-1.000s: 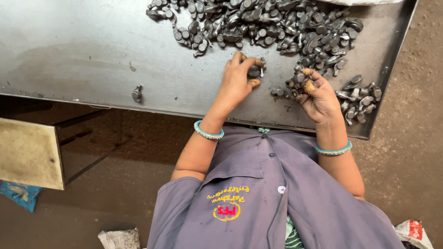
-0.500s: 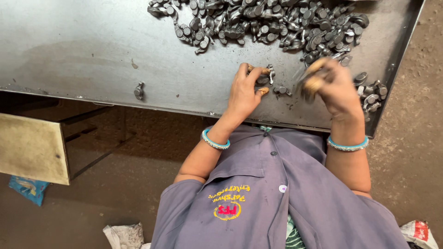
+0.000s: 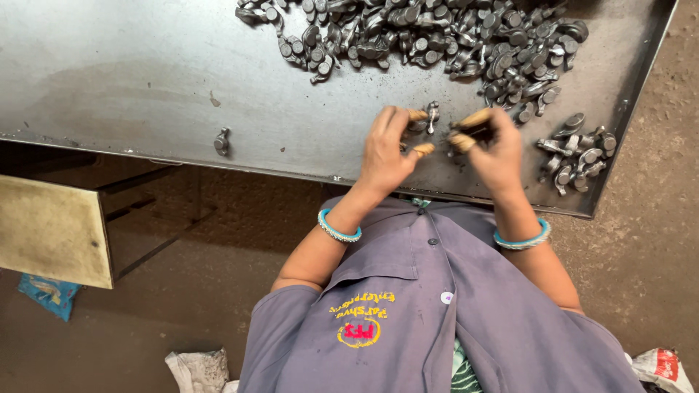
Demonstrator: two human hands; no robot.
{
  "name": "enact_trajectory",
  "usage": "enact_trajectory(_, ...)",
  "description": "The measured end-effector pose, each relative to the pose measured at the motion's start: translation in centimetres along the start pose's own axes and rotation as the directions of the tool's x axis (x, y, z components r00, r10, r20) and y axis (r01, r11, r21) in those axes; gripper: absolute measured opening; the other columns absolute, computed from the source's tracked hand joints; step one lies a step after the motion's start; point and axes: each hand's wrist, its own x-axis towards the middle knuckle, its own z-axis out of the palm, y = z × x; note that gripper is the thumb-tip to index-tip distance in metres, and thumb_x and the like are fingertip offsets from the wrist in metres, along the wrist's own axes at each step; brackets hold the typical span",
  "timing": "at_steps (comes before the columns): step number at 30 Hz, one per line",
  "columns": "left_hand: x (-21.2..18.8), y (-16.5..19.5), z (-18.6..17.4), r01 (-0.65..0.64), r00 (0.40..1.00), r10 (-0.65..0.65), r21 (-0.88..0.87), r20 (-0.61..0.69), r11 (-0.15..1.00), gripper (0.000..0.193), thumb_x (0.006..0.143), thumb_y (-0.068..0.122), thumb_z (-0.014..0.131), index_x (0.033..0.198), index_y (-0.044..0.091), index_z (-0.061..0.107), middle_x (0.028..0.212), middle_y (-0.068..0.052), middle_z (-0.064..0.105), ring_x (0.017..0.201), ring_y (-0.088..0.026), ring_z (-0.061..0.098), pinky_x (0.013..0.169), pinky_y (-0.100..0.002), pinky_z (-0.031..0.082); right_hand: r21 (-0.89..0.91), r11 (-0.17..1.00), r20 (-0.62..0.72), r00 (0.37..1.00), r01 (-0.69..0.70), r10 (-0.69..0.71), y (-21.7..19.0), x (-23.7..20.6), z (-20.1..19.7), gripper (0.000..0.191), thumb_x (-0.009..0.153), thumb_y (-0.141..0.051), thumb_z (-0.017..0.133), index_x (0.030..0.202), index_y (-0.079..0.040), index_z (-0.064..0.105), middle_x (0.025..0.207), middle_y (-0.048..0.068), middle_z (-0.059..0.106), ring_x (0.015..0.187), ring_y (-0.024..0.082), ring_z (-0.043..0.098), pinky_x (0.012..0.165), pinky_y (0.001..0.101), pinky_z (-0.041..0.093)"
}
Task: The person sorts small dark metal castings spread on a metal table, picking up pieces one at a time by hand, turning and checking each piece, and placing accepted pieces into a separate pile on the table while moving others aside.
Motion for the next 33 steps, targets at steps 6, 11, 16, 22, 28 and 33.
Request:
enact_trajectory(6, -1.1, 1.2, 2.0, 0.099, 0.993, -0.077, -0.282, 0.087, 0.954, 0.041, 0.078, 0.013, 0.089, 0.113, 0.004, 0.068, 0.105, -0.008, 0.072, 0.094, -0.020, 0.073, 0.081, -0.030, 0.059, 0.651, 0.735, 0.057, 0.978, -0.191, 0.203, 1.2, -0.9, -2.7, 0.032, 0.090, 0.007, 0.076, 0.115, -0.003, 0.060, 0.113, 0.009, 0.069, 0.106, 0.018, 0.070, 0.096, 0.0320, 0.061)
enact_trajectory(11, -1.3, -0.3, 3.2, 0.237, 0.970, -0.160, -0.576, 0.181, 0.783, 0.027, 0.086, 0.000, 0.080, 0.111, -0.001, 0.070, 0.105, -0.006, 0.074, 0.097, -0.013, 0.072, 0.089, -0.029, 0.060, 0.703, 0.680, 0.076, 0.972, -0.210, 0.223, 1.2, -1.5, -2.4, 0.030, 0.092, 0.006, 0.075, 0.118, -0.001, 0.061, 0.115, 0.011, 0.070, 0.106, 0.019, 0.071, 0.096, 0.0328, 0.061)
enact_trajectory(16, -1.1, -1.8, 3.6, 0.354, 0.935, -0.202, -0.764, 0.290, 0.540, 0.026, 0.088, -0.011, 0.068, 0.112, -0.003, 0.068, 0.108, -0.006, 0.073, 0.102, -0.014, 0.071, 0.095, -0.030, 0.059, 0.727, 0.648, 0.106, 0.970, -0.226, 0.220, 1.3, -1.5, -2.3, 0.025, 0.099, 0.003, 0.074, 0.121, 0.002, 0.063, 0.111, 0.012, 0.071, 0.097, 0.021, 0.072, 0.088, 0.0341, 0.061)
enact_trajectory(22, -1.3, -2.2, 4.1, 0.355, 0.935, -0.220, -0.787, 0.280, 0.505, 0.026, 0.088, -0.013, 0.067, 0.112, -0.003, 0.069, 0.108, -0.005, 0.072, 0.102, -0.013, 0.069, 0.095, -0.031, 0.058, 0.715, 0.656, 0.127, 0.967, -0.243, 0.220, 1.4, -1.5, -2.3, 0.024, 0.099, -0.001, 0.072, 0.121, 0.001, 0.063, 0.111, 0.010, 0.071, 0.099, 0.020, 0.072, 0.089, 0.0363, 0.063)
enact_trajectory(28, -1.5, -2.9, 4.2, 0.330, 0.944, -0.190, -0.763, 0.270, 0.555, 0.022, 0.089, -0.007, 0.072, 0.110, -0.001, 0.069, 0.105, -0.003, 0.073, 0.099, -0.011, 0.069, 0.091, -0.028, 0.058, 0.697, 0.672, 0.128, 0.966, -0.248, 0.223, 2.2, -1.7, -2.6, 0.025, 0.097, -0.004, 0.074, 0.120, 0.001, 0.065, 0.110, 0.009, 0.071, 0.097, 0.018, 0.071, 0.085, 0.0325, 0.062)
enact_trajectory(33, -1.9, -2.6, 4.8, 0.436, 0.900, -0.260, -0.727, 0.350, 0.530, 0.015, 0.094, 0.005, 0.077, 0.106, -0.001, 0.071, 0.093, -0.002, 0.072, 0.081, -0.008, 0.064, 0.070, -0.025, 0.054, 0.587, 0.774, 0.128, 0.971, -0.237, 0.201, 2.4, -2.0, -2.8, 0.027, 0.100, -0.011, 0.076, 0.121, 0.003, 0.068, 0.101, 0.007, 0.071, 0.080, 0.012, 0.066, 0.068, 0.0230, 0.054)
